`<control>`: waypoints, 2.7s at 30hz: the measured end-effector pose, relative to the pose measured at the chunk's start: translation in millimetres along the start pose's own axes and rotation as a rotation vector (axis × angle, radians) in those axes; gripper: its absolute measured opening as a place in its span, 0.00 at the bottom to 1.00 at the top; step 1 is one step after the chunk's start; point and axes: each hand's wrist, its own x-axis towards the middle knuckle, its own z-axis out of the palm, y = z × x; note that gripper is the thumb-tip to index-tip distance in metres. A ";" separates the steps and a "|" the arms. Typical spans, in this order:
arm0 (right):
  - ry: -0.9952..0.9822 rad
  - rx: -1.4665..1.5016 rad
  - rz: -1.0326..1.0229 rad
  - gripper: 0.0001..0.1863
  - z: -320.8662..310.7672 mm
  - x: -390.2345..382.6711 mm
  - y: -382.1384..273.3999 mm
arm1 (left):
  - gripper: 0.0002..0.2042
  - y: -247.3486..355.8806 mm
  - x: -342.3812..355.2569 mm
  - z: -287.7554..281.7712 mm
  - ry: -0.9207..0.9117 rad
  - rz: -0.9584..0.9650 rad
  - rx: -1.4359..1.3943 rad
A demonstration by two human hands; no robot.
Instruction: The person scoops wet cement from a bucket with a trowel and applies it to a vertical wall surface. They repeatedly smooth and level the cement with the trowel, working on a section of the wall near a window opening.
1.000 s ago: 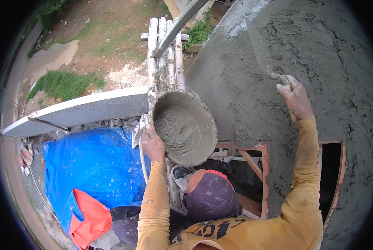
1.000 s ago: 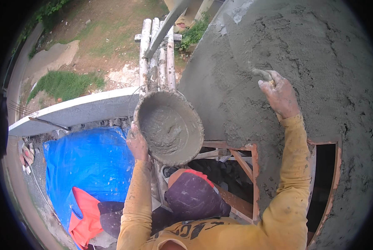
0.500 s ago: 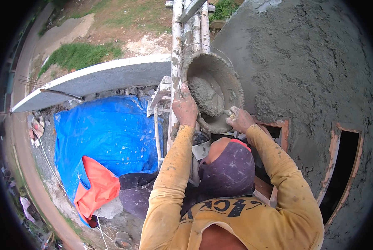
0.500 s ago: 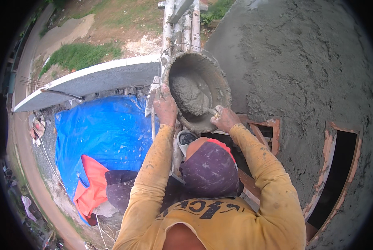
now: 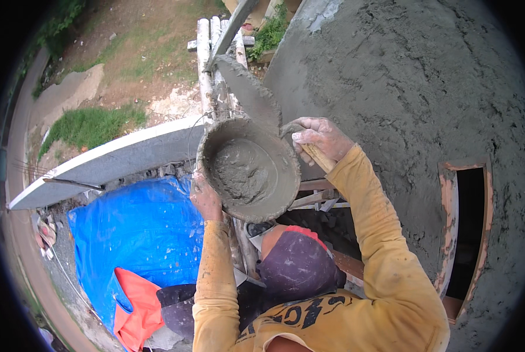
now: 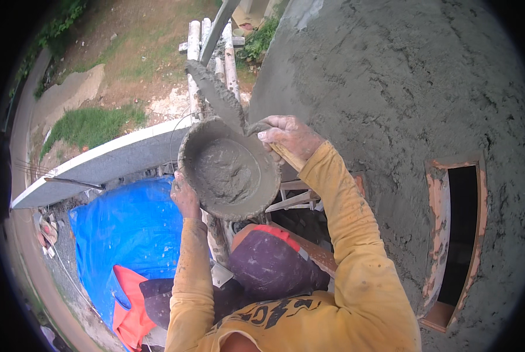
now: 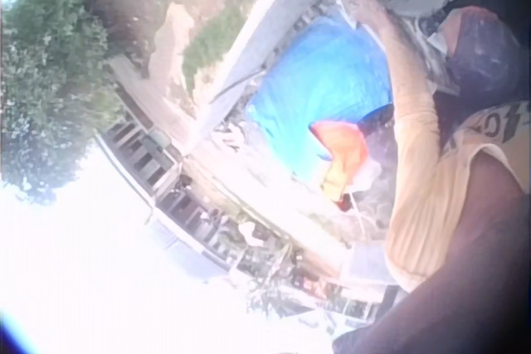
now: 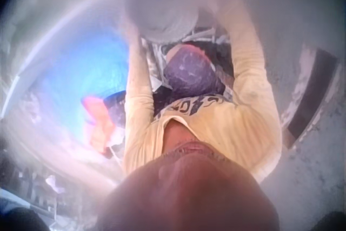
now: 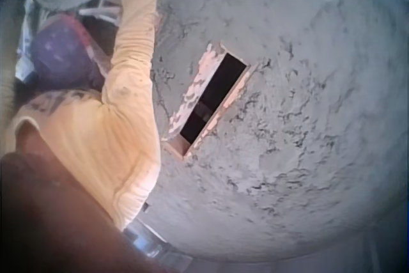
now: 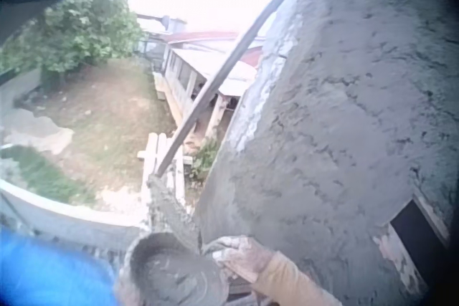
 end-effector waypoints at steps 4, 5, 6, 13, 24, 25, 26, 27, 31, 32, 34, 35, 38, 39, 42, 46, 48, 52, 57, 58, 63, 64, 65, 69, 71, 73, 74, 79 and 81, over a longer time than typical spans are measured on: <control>0.769 -0.063 0.118 0.12 -122.0 -45.1 12.5 | 0.17 -11.1 -9.5 12.4 -0.054 0.292 0.372; 0.880 -0.131 -0.005 0.14 -121.9 -66.1 -14.4 | 0.17 -14.3 -0.1 8.6 0.009 0.360 0.445; 0.889 -0.243 -0.067 0.14 -111.1 -84.9 -39.8 | 0.17 -17.3 6.8 3.7 0.059 0.424 0.527; 0.493 -1.371 -0.096 0.19 -63.0 -85.1 -6.5 | 0.15 -19.5 1.4 20.7 0.049 0.633 0.513; 0.148 -0.994 0.288 0.19 71.7 -6.7 126.9 | 0.16 31.2 -33.9 23.9 -0.005 0.272 0.307; 0.176 -0.993 0.248 0.20 71.1 -11.9 124.7 | 0.16 35.8 -33.8 20.3 -0.005 0.221 0.291; 0.206 -0.990 0.210 0.21 70.4 -16.6 122.2 | 0.19 32.9 -26.7 15.5 -0.027 0.224 0.294; 0.237 -0.985 0.173 0.21 69.6 -21.0 118.9 | 0.19 18.7 -22.0 11.4 0.013 0.312 0.361; 0.247 -1.047 -0.115 0.22 44.8 -36.8 67.4 | 0.21 -7.3 -4.0 10.0 -0.079 0.118 0.399; 0.216 -1.077 -0.160 0.22 49.4 -38.4 37.3 | 0.21 -10.7 -2.0 5.9 -0.060 0.152 0.372; 0.163 -1.087 -0.295 0.22 52.8 -39.2 -13.2 | 0.20 -16.5 3.1 -4.9 -0.016 0.283 0.394; 0.141 -1.058 -0.383 0.22 48.6 -37.1 -32.7 | 0.20 -13.8 2.4 -7.1 0.006 0.381 0.451; 0.098 -0.681 -0.278 0.20 34.9 -38.1 -87.6 | 0.19 5.3 2.4 -13.5 -0.048 0.112 0.263; 0.084 -0.507 -0.183 0.19 28.7 -35.3 -98.7 | 0.19 1.6 4.4 -15.0 -0.027 0.103 0.245; 0.190 0.010 -0.136 0.17 -60.7 -35.3 -69.4 | 0.20 -5.9 -3.6 8.7 -0.026 0.066 0.149; 0.929 -0.319 -0.116 0.14 -147.0 -112.5 -91.0 | 0.19 -22.4 -6.6 20.9 -0.028 0.321 0.407; 0.823 -0.453 -0.136 0.14 -99.2 -131.5 -114.7 | 0.18 -16.0 9.9 0.8 0.009 0.234 0.143; 0.674 -1.083 -0.103 0.18 -63.5 -115.7 -63.2 | 0.15 -8.0 3.1 11.5 0.000 0.299 0.276; 0.204 -1.642 0.171 0.13 -4.0 -31.7 45.7 | 0.17 6.3 -26.1 25.9 -0.035 0.444 0.404; 0.212 -1.775 0.172 0.12 3.7 -16.9 74.0 | 0.17 1.4 -28.7 32.6 -0.094 0.367 0.275; 0.139 -1.201 0.346 0.17 63.9 10.7 124.7 | 0.16 11.2 -37.5 31.6 -0.077 0.257 0.150; 0.170 -1.117 0.307 0.18 58.8 -0.1 135.6 | 0.15 21.1 -39.0 28.7 -0.093 0.197 0.224; 0.203 -1.038 0.260 0.19 53.0 -12.3 143.5 | 0.15 18.0 -36.7 26.7 -0.075 0.261 0.265; 0.290 -0.952 0.200 0.19 57.6 -38.7 117.6 | 0.15 -10.1 -11.7 15.4 -0.058 0.272 0.205; 0.323 -0.968 0.048 0.20 61.0 -54.2 94.2 | 0.20 -4.4 -8.5 6.4 -0.073 0.143 0.287; 0.260 -0.883 -0.189 0.22 60.5 -65.7 69.4 | 0.20 -4.9 -0.7 -9.9 -0.073 0.186 0.324; 0.231 -0.836 -0.296 0.23 57.9 -73.5 59.7 | 0.20 -2.0 -3.3 -9.2 -0.062 0.142 0.243; 0.109 -0.082 0.020 0.17 30.6 -110.3 18.9 | 0.19 6.9 -3.4 -7.9 -0.060 0.068 0.067; 0.319 0.077 0.184 0.16 -12.3 -130.7 27.7 | 0.19 0.7 -6.1 -0.6 -0.107 0.092 0.048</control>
